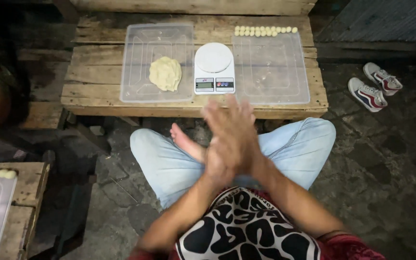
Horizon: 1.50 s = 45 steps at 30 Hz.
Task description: Portioning a large mass of dough into small, uniform balls by weighing each piece on a digital scale and rolling it between the palms.
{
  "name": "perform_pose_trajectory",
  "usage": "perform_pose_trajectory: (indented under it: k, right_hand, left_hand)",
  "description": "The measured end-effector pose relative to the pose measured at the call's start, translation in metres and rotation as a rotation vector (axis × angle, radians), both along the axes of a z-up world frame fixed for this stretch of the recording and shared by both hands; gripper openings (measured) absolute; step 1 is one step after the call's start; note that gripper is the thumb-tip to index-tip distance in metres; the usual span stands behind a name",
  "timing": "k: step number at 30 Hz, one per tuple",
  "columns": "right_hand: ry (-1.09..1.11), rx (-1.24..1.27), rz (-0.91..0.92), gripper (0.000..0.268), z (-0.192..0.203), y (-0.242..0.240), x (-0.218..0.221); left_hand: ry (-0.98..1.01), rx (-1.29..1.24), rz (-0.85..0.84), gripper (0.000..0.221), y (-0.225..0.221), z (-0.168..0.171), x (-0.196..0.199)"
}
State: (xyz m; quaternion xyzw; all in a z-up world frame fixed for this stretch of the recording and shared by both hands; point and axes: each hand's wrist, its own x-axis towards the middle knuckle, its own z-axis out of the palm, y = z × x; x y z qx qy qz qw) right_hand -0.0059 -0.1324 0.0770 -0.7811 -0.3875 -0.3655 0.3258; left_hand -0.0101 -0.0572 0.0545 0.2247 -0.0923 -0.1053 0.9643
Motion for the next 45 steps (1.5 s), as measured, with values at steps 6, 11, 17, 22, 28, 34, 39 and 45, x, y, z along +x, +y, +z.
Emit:
perform_pose_trajectory:
  k: [6,11,17,22,28,34,39,45]
  right_hand:
    - [0.179,-0.174,-0.101,0.061,-0.026,-0.013,0.006]
    - [0.380,0.242,-0.128,0.068,0.002,-0.030,0.014]
    - [0.235,0.216,-0.194,0.047,-0.003,-0.041,0.004]
    - [0.431,0.131,-0.053,0.051,-0.036,-0.031,-0.005]
    - [0.692,0.244,0.011,0.033,-0.047,-0.034,-0.010]
    - [1.070,0.563,-0.137,0.027,-0.075,-0.037,-0.005]
    - [1.519,1.248,-0.113,0.029,-0.114,-0.071,0.020]
    - [1.504,1.539,-0.077,0.028,-0.133,-0.134,0.068]
  left_hand:
    - [0.441,-0.108,0.006,0.046,0.011,0.022,0.011]
    - [0.329,-0.167,-0.129,0.063,0.013,-0.017,0.027]
    - [0.385,-0.119,-0.044,0.061,0.023,-0.022,0.040]
    - [0.357,0.037,-0.023,0.069,0.019,-0.035,0.032]
    - [0.330,0.203,-0.065,0.082,0.021,-0.039,0.024]
    - [0.436,0.189,-0.081,0.081,0.016,-0.061,0.023]
    - [0.470,0.277,-0.053,0.077,0.014,-0.088,0.033]
    - [0.103,1.436,0.005,0.059,0.030,-0.168,0.037]
